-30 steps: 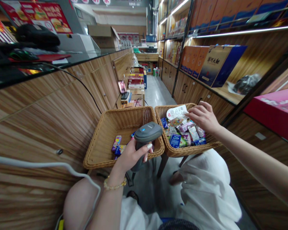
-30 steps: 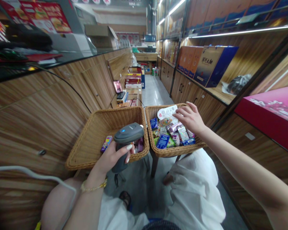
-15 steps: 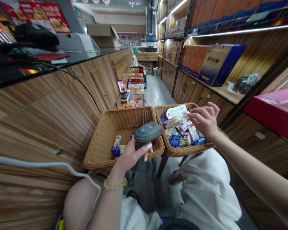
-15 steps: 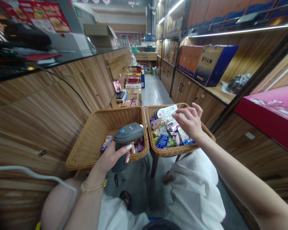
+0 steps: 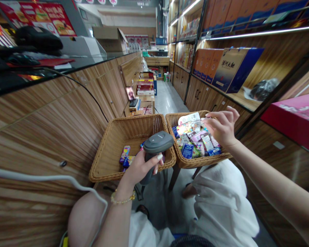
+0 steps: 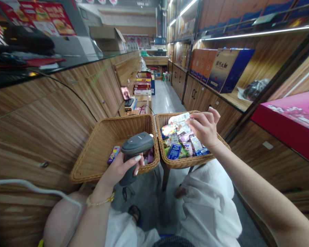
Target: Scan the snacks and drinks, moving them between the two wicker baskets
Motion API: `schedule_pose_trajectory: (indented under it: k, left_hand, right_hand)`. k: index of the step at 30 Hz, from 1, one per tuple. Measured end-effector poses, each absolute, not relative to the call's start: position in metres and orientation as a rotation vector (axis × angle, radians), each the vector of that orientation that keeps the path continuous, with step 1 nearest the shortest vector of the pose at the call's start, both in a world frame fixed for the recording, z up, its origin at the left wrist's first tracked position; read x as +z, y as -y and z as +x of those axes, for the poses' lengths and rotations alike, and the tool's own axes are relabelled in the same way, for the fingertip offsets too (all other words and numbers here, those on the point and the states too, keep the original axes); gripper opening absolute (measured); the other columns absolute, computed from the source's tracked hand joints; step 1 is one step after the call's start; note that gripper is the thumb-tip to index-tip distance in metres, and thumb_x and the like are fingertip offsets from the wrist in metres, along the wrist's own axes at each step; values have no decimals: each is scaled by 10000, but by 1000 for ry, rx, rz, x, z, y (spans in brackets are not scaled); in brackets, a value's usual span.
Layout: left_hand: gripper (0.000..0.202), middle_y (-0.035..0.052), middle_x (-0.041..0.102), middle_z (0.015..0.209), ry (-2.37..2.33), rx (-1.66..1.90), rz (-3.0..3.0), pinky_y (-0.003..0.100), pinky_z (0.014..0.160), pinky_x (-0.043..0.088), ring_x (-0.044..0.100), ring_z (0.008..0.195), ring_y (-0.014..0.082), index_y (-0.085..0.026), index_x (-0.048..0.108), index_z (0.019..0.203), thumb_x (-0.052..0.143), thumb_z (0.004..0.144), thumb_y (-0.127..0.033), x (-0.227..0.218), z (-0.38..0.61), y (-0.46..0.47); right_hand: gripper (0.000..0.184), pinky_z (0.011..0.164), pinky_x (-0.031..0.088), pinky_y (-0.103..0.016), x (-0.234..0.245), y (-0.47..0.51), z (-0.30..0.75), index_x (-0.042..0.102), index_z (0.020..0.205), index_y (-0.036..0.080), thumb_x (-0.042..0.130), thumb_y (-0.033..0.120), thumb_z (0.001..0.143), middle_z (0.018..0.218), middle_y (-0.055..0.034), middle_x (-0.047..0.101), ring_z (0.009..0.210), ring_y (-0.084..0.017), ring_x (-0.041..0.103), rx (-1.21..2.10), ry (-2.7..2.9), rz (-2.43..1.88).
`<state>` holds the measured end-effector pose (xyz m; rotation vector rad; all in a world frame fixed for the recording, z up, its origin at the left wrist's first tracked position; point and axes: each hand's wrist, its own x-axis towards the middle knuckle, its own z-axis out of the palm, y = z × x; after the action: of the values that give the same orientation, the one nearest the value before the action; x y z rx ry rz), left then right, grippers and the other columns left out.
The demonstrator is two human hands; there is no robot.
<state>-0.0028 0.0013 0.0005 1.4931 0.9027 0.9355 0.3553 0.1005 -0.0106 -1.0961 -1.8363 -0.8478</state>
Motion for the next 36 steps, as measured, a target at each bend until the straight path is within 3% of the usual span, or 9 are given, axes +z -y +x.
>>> schedule_pose_trajectory:
  k: [11,14,19,23,27,31,36]
  left_hand:
    - [304,14,678,707,-907,953,1450,264,510,472,553,489,121,-159,666,811,707,884,-451,4,1,-2]
    - [302,6,669,691,-908,953,1445,260,501,468,549,483,120,-162,662,813,712,880,-452,5,1,-1]
    - [305,10,675,707,-926,947,1454,259,505,475,569,492,123,-159,661,815,702,886,-453,3,-2,-1]
    - [303,10,678,719,-933,945,1453,256,505,474,563,489,118,-159,656,813,700,884,-450,4,-1,-1]
    - [297,1,667,701,-920,945,1457,256,507,476,554,489,118,-167,650,814,700,881,-452,5,0,-2]
    - [289,8,669,710,-930,946,1458,258,502,472,553,488,120,-167,649,813,696,882,-444,6,0,-1]
    - [288,14,674,729,-925,939,1464,265,505,472,553,491,124,-172,646,835,692,887,-452,5,0,-2]
  right_hand:
    - [132,1154,322,-558,2,-101,335,748,937,382,646,330,1003,1023,34,759,987,-240,607,-800,1874,-1105]
    - [134,1178,293,-550,7,-105,315,742,1079,417,650,350,1008,1085,48,766,1010,-240,617,-741,1957,-1071]
    - [372,1197,283,-546,20,-116,288,623,1387,375,624,363,1015,1295,-14,729,1147,-272,612,-623,2038,-1053]
    - [308,1117,348,-548,21,-140,302,684,1291,357,544,310,1021,1292,-44,719,1188,-310,581,-563,1997,-1182]
    - [333,1021,397,-573,3,-171,339,713,1247,295,586,290,938,1261,-103,716,1162,-366,560,-526,2009,-1400]
    - [460,999,433,-567,-18,-186,361,684,1317,221,601,240,864,1350,-154,671,1202,-389,544,-534,2232,-1492]
    - [623,1092,401,-560,-31,-187,345,581,1451,234,641,221,831,1497,-137,592,1318,-379,512,-543,2557,-1375]
